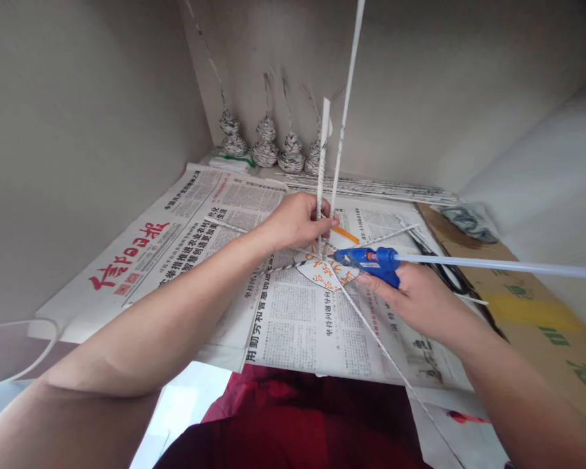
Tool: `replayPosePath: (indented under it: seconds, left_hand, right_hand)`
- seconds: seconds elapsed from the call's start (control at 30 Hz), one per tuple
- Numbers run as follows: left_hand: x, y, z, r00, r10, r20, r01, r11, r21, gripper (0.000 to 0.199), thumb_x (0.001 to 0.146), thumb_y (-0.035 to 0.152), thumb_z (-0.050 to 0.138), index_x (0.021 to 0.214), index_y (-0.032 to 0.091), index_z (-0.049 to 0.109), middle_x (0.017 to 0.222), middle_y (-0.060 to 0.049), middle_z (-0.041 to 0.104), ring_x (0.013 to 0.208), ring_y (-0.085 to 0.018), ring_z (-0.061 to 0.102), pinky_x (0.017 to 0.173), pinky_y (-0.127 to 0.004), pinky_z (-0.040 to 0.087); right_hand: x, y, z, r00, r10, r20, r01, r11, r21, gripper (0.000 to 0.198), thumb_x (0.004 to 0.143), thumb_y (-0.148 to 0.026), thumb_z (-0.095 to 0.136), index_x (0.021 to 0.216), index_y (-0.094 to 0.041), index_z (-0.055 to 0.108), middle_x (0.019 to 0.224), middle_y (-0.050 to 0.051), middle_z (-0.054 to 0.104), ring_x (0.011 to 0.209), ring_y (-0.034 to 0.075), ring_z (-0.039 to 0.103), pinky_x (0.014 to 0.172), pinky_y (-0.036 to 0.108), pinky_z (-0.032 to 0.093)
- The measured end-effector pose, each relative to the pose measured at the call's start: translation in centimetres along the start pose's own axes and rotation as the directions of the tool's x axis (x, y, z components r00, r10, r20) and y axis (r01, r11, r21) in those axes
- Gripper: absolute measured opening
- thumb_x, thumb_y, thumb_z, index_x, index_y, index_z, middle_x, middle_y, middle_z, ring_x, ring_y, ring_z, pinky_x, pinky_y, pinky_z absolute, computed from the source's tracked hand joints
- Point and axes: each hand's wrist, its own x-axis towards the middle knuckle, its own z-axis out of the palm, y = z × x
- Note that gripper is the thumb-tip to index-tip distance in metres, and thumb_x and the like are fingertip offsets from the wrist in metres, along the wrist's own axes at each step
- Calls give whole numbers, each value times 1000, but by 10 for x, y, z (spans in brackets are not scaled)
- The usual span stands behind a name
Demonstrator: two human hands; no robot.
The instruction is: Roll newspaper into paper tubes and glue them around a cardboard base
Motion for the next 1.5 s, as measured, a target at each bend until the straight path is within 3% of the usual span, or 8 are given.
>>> replayPosePath:
  seconds: [0.43, 0.6, 1.0, 1.5]
  left_hand:
    - [-2, 4, 4, 998, 49, -32, -46, 996, 70, 22, 78, 35, 57, 80, 15, 66, 64, -1, 62, 56, -10, 53, 56, -23, 42]
    - [-2, 4, 4, 999, 38, 2, -39, 998, 56, 23, 80, 35, 54, 75, 15, 64, 62, -1, 61, 55, -10, 52, 56, -23, 40]
    - [-1, -1, 6, 1000, 24, -8, -24, 1000, 20, 22, 80, 36, 53, 76, 17, 65, 59, 1, 61, 51, -11, 53, 49, -22, 38]
    - [-2, 3, 8, 998, 56, -36, -55, 998, 23, 23, 80, 35, 53, 75, 15, 64, 61, 0, 61, 52, -9, 50, 51, -21, 36]
  right_hand:
    - [1, 1, 8, 1000, 12, -14, -12, 1000, 4, 38, 85, -52, 47, 111, -28, 64, 89, 3, 71, 83, 23, 66, 70, 34, 50]
    - [2, 1, 10, 1000, -20, -14, 21, 997, 78, 36, 86, -48, 48, 110, -26, 64, 96, 4, 70, 93, 24, 64, 77, 35, 50]
    - [3, 0, 8, 1000, -15, 10, 12, 976, 219, 33, 88, -46, 45, 107, -27, 65, 104, 4, 69, 96, 24, 63, 86, 41, 48]
    - [2, 1, 9, 999, 33, 2, -32, 987, 155, 35, 87, -48, 46, 99, -23, 67, 93, 6, 70, 87, 24, 64, 78, 38, 49]
